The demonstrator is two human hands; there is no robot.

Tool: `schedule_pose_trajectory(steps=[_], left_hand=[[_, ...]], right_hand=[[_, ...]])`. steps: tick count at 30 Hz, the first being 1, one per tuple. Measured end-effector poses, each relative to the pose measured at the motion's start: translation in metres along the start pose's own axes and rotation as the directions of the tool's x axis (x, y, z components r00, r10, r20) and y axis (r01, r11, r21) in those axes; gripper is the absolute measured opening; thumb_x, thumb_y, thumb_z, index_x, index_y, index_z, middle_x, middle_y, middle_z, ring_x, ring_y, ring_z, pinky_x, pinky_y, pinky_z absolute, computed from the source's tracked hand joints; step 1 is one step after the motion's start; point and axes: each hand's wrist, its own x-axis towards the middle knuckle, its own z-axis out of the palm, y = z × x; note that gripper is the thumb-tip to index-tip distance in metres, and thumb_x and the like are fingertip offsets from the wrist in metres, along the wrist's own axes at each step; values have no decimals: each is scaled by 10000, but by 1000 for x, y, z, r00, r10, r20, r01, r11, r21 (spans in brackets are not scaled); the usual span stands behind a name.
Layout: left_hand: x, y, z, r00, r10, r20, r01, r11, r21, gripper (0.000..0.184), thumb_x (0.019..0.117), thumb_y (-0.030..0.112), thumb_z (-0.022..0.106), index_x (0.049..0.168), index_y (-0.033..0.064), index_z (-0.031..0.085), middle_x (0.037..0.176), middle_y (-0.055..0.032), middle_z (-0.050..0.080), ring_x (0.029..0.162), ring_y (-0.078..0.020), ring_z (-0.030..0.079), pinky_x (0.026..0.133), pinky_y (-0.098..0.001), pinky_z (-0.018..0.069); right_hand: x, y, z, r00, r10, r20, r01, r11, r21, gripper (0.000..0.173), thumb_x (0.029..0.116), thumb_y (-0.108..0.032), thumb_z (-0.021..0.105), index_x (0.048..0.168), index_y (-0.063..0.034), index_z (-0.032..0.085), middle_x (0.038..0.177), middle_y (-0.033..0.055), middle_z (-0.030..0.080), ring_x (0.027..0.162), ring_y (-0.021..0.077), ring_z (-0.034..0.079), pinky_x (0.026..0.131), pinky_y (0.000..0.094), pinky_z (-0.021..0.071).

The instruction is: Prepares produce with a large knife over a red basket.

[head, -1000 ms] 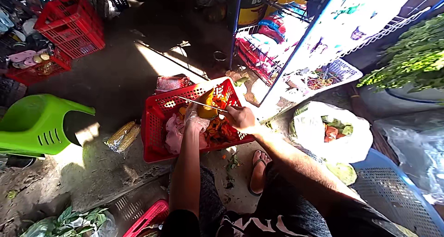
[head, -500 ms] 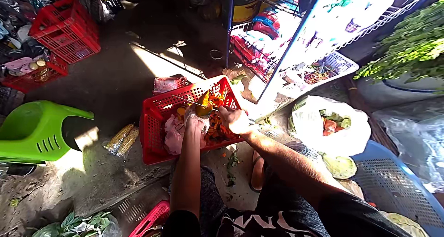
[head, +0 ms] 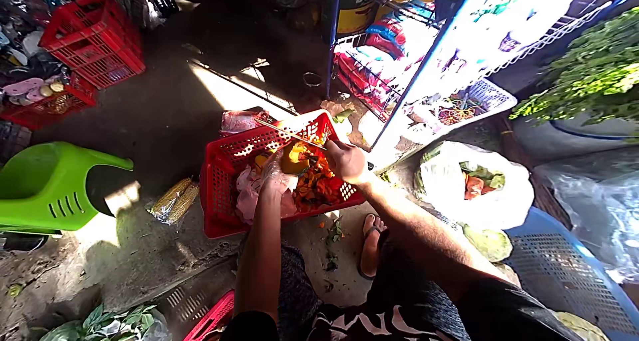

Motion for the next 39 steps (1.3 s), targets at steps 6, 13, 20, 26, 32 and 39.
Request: schedule_pose_trajectory(steps=[6,13,20,26,32,39], left_hand=[[-7,-3,3,998,62,-16,-60,996,70,271,1100,275,411,1249,103,556,1065,-77,636,948,-182,625,824,-381,550],[-11,-6,9,985,143,-98,-128,982,142,288,1109,224,378,1305,70,521,1150,-118,606,1017,-211,601,871,-418,532],[-10,2,5,966,220,-137,-147,899,412,418,1109,353,395,1387,74,536,1322,-167,591,1189,-264,579,987,-471,498],[-18,2,8,995,86,-49,-83,995,56,280,1091,326,427,1250,135,556,1091,-74,635,979,-196,630,841,-415,551],[-22,-2,15,995,26,-97,-40,989,-139,209,1091,249,382,1144,109,528,937,-86,600,793,-198,617,689,-381,558],[-23,-4,13,994,33,-105,-47,990,-133,202,1103,220,350,1059,124,521,845,-49,589,729,-161,605,640,-331,545]], right_hand=[[-8,-20,-7,992,-77,100,55,976,210,214,995,-149,580,917,29,670,716,169,657,603,344,676,524,518,542],[-14,-6,7,987,-33,156,28,999,37,186,996,-134,577,1037,-16,715,864,199,704,697,405,710,540,566,545],[-7,-7,-12,987,104,119,-119,984,132,280,1039,-240,565,973,15,659,775,197,673,660,408,691,549,581,537],[-8,-11,-6,977,30,212,-85,963,254,249,1024,-231,595,971,2,666,744,167,665,657,364,683,580,559,541],[-12,-15,7,970,21,244,-48,993,103,254,1047,-189,544,1102,0,705,886,217,715,771,423,722,642,585,563],[-20,-25,23,998,-33,55,39,992,-117,119,958,-70,600,990,-39,711,860,205,701,761,409,726,564,537,571]])
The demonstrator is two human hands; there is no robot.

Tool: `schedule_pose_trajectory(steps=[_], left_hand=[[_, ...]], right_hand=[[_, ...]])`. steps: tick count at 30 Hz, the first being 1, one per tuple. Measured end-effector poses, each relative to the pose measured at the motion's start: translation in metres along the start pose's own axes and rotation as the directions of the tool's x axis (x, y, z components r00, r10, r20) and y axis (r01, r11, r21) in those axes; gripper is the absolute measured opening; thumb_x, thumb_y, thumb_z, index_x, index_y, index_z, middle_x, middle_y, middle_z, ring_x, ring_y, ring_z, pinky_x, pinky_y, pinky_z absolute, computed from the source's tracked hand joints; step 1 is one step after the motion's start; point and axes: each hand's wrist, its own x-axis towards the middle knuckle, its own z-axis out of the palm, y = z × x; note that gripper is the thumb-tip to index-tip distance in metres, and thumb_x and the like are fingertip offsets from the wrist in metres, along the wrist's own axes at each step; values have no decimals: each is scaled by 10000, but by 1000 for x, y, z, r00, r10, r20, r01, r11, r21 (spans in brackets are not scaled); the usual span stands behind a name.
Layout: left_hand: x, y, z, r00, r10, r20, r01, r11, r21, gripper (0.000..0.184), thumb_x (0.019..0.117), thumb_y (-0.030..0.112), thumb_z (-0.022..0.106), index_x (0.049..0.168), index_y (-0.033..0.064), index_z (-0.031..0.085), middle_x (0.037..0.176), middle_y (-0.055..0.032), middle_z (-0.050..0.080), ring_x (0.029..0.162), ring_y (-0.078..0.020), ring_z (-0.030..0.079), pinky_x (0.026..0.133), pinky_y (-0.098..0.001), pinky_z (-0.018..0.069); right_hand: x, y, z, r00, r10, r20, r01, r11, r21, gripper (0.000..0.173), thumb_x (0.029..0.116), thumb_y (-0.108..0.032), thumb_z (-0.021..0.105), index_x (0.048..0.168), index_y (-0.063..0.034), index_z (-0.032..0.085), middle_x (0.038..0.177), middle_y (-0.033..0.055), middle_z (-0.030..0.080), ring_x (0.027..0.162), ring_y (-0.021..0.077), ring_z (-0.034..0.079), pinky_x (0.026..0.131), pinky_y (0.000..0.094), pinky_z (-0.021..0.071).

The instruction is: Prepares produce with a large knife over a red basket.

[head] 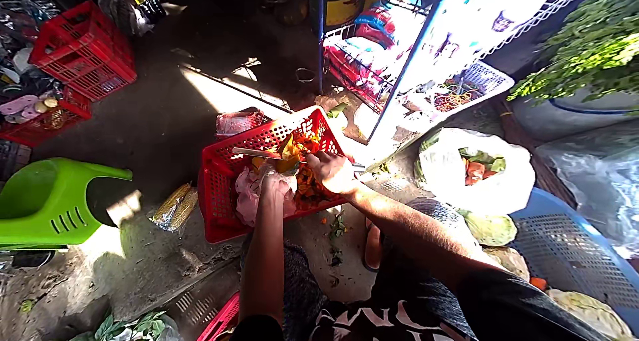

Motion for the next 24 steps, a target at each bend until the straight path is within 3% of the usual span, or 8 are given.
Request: schedule_pose_trajectory(steps=[2,5,10,12,14,17,21,24], left_hand=[[-2,-1,1,998,21,-60,-18,999,46,180,1098,191,358,1080,113,519,877,-56,586,762,-161,603,668,-336,543],[-8,-3,1,989,43,-140,-27,993,113,237,1101,122,350,1265,13,480,1057,-139,553,901,-215,573,790,-372,526],[7,4,-8,999,27,-34,-29,999,-43,241,1095,217,323,1060,82,519,867,-90,591,724,-201,606,633,-355,547],[6,7,-7,996,39,-74,-41,999,-31,255,1096,211,312,1087,73,526,889,-95,588,747,-199,599,650,-358,541],[1,8,-3,997,7,-72,-10,999,-45,260,1111,190,298,1217,60,496,1011,-116,573,856,-211,592,746,-370,539],[-3,-2,-2,996,5,94,-5,1000,3,235,1084,80,294,1150,76,520,898,-70,615,748,-166,626,678,-325,560],[-21,-1,4,938,23,346,-24,1000,-3,336,1117,249,254,1215,123,549,1015,-56,648,919,-175,649,833,-375,564],[-27,9,-4,790,52,611,-141,985,99,314,1014,126,354,1250,74,555,1081,-64,682,1005,-164,667,929,-378,558]], right_hand=[[0,4,3,1000,8,24,-8,1000,-10,139,956,-57,601,1031,-45,718,896,216,706,801,422,725,600,553,570],[7,21,-1,992,78,100,-77,997,-6,184,967,-50,599,1120,-40,701,987,264,697,886,481,706,675,612,557],[17,28,-16,955,265,135,-286,942,175,250,1052,-198,548,1104,6,683,922,247,697,787,473,706,628,644,545],[21,17,-28,929,322,181,-368,860,353,296,1056,-274,571,1063,13,645,762,183,657,666,365,668,595,560,525],[24,1,-41,894,347,284,-448,680,581,314,1036,-247,635,1185,29,622,838,117,677,662,175,624,643,383,540],[27,-20,-48,880,344,326,-467,511,722,376,959,-205,738,1229,15,596,877,56,693,685,56,625,676,269,554],[32,-22,-52,908,345,236,-408,612,677,388,947,-276,758,1148,23,615,823,84,684,692,125,650,690,353,562],[36,-19,-63,912,364,190,-387,606,695,415,930,-276,777,1186,13,626,853,72,709,708,103,665,708,335,578]])
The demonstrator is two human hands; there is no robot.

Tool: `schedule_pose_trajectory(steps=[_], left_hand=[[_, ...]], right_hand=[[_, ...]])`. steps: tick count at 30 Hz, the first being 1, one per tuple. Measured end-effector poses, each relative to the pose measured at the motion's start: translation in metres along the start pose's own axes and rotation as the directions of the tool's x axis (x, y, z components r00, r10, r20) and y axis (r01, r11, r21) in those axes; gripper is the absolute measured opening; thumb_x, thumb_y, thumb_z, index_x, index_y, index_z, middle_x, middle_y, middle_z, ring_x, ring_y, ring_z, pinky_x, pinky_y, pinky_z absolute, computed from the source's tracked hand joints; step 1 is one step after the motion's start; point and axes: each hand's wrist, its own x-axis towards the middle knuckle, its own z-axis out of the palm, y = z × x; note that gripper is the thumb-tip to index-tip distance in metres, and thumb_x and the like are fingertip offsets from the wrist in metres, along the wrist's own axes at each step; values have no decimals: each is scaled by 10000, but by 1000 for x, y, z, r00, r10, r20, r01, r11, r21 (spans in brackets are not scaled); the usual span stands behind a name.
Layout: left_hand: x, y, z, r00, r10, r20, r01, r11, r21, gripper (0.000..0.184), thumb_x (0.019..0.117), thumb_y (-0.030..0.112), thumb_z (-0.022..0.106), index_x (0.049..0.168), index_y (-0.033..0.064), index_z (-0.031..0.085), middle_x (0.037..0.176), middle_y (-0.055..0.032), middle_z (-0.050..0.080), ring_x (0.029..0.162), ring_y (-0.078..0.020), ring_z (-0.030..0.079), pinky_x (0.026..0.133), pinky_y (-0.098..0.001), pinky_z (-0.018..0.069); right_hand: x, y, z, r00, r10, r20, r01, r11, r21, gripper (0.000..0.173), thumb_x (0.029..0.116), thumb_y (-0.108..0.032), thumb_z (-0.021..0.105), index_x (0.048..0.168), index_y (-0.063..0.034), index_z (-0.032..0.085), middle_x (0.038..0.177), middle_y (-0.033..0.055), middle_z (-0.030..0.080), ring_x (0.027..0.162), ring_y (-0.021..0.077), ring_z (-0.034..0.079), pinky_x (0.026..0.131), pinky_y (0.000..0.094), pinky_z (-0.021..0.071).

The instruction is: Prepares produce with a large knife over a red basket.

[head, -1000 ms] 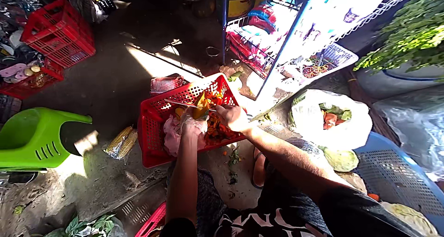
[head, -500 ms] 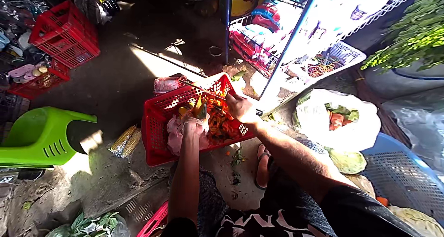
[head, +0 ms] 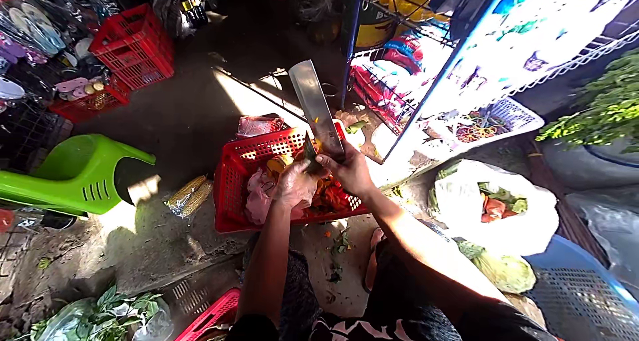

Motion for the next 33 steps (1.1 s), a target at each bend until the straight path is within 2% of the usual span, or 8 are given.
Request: schedule_pose_trajectory(steps=[3,6,8,12,17,21,29,33], left_hand=[[-5,5,6,1000,-12,-26,24,854,519,421,1002,52,579,1401,-3,457,1148,-83,671,1009,-105,678,926,-297,573],[4,-7,-5,991,89,-95,33,532,846,478,960,213,695,1376,12,574,1395,-159,584,1281,-188,558,1107,-365,444],[7,-12,-11,985,138,-102,17,510,860,463,967,250,687,1362,27,598,1475,-171,522,1366,-234,494,1156,-408,395],[3,-8,-14,984,110,-139,29,672,740,512,927,208,740,1340,-21,544,1169,-145,675,1070,-151,658,996,-336,534],[-14,-4,-13,978,-1,-207,169,586,792,663,793,70,837,1355,-57,508,1248,-156,636,1137,-122,619,1019,-286,503],[-41,-10,-23,933,-6,-360,202,835,511,244,1019,-39,478,1259,-67,517,1028,-70,598,888,-37,561,825,-189,487],[-55,4,-18,954,34,-299,228,568,791,351,913,8,687,1240,-75,589,1106,-107,654,997,-62,599,919,-229,493],[-58,7,-13,929,-113,-352,337,652,679,554,866,35,754,1357,-34,506,1176,-111,653,1048,-108,633,943,-285,532]], right_hand=[[2,-7,-7,999,33,-2,-33,999,24,407,926,-247,781,1191,8,607,832,51,683,663,74,627,678,296,561],[4,-3,-11,998,65,17,-65,998,-24,394,943,-268,768,1178,14,625,860,95,699,698,141,652,707,373,569],[3,5,-17,997,74,29,-71,994,-89,402,995,-378,678,1144,-7,631,770,73,636,656,165,600,667,415,525],[3,16,-39,990,59,125,-17,949,-315,555,1075,-473,345,1252,-40,643,844,158,679,818,350,673,786,625,509],[-25,20,-28,932,-173,319,292,880,-374,528,1039,-496,492,1151,-29,710,919,179,720,847,373,703,753,632,525],[-37,20,-8,857,-355,373,487,796,-361,551,1005,-540,543,1133,-32,715,982,170,743,917,350,726,802,579,567],[-39,38,9,835,-347,428,484,833,-268,573,1021,-575,494,1143,-63,722,925,155,740,869,338,722,769,593,548],[-13,64,-5,908,-161,386,314,872,-375,472,1037,-516,519,1179,-106,705,952,146,733,903,349,716,805,639,548]])
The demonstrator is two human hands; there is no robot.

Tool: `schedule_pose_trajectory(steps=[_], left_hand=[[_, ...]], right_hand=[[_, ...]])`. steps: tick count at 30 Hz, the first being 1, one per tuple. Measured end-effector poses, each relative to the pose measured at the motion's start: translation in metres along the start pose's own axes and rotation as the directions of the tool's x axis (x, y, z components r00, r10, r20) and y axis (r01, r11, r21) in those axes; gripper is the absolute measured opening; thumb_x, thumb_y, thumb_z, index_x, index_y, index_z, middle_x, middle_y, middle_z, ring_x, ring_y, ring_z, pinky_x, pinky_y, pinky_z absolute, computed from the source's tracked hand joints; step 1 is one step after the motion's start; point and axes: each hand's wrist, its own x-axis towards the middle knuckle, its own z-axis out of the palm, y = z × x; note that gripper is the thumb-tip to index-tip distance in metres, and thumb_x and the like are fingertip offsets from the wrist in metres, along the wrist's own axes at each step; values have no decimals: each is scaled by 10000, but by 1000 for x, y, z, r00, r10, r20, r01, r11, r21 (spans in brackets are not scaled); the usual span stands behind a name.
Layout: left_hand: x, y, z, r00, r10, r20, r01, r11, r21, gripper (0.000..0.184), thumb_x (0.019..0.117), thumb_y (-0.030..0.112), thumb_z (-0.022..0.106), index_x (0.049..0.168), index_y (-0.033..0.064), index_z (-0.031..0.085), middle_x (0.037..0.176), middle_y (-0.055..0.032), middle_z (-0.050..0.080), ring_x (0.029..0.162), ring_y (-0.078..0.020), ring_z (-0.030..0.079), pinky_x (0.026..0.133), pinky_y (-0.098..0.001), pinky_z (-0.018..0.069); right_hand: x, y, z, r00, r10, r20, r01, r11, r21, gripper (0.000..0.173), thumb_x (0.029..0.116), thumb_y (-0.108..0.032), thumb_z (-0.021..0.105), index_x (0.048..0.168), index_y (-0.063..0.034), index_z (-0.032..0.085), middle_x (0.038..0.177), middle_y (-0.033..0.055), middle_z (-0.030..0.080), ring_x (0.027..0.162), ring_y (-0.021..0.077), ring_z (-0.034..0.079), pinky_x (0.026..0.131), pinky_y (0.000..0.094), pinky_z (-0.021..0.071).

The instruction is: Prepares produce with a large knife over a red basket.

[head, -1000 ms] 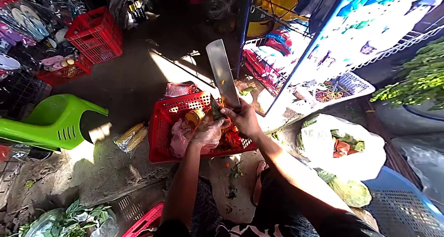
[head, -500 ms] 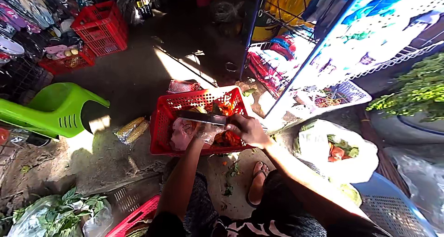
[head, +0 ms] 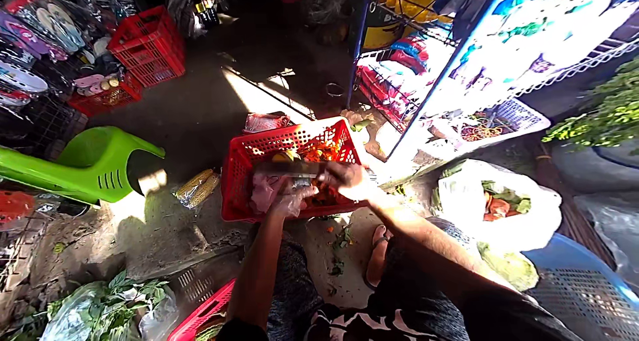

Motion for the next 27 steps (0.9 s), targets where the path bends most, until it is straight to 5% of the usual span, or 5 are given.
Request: schedule_pose_trajectory(steps=[4,12,19,24,27], left_hand=[[-6,-4,-3,998,41,-37,-39,998,56,688,840,54,793,1419,-42,435,1251,-135,618,1108,-102,616,966,-255,519],[25,-31,-5,983,53,-174,-49,998,25,327,1044,25,482,1347,-97,493,1219,-171,595,1051,-96,574,946,-226,479],[15,1,-2,1000,7,-29,-1,979,206,654,865,137,794,1407,-33,470,1257,-152,630,1123,-118,619,988,-277,510],[27,-9,0,996,62,-67,-49,983,178,326,911,42,723,1195,-73,612,1051,-103,671,954,-58,613,904,-222,508],[22,-12,3,997,69,-43,-53,951,304,551,854,127,800,1311,-66,560,1197,-170,664,1106,-141,631,996,-295,508]], right_hand=[[5,10,-30,970,240,22,-240,971,-19,378,1031,-430,597,1187,-96,685,841,178,709,800,406,696,729,680,515],[-9,-39,24,975,-220,-41,219,975,-27,511,1025,-541,517,1113,-81,723,915,139,725,870,334,715,746,560,564],[19,2,1,977,194,84,-196,980,18,417,1050,-485,535,1250,-144,668,901,163,722,840,395,709,746,678,531],[6,-33,13,993,-109,-54,109,994,0,439,1009,-482,576,1045,-74,733,841,137,709,784,341,706,667,587,545],[17,-9,12,978,188,91,-191,981,32,429,1055,-471,528,1270,-127,669,929,172,729,877,407,709,757,676,534]])
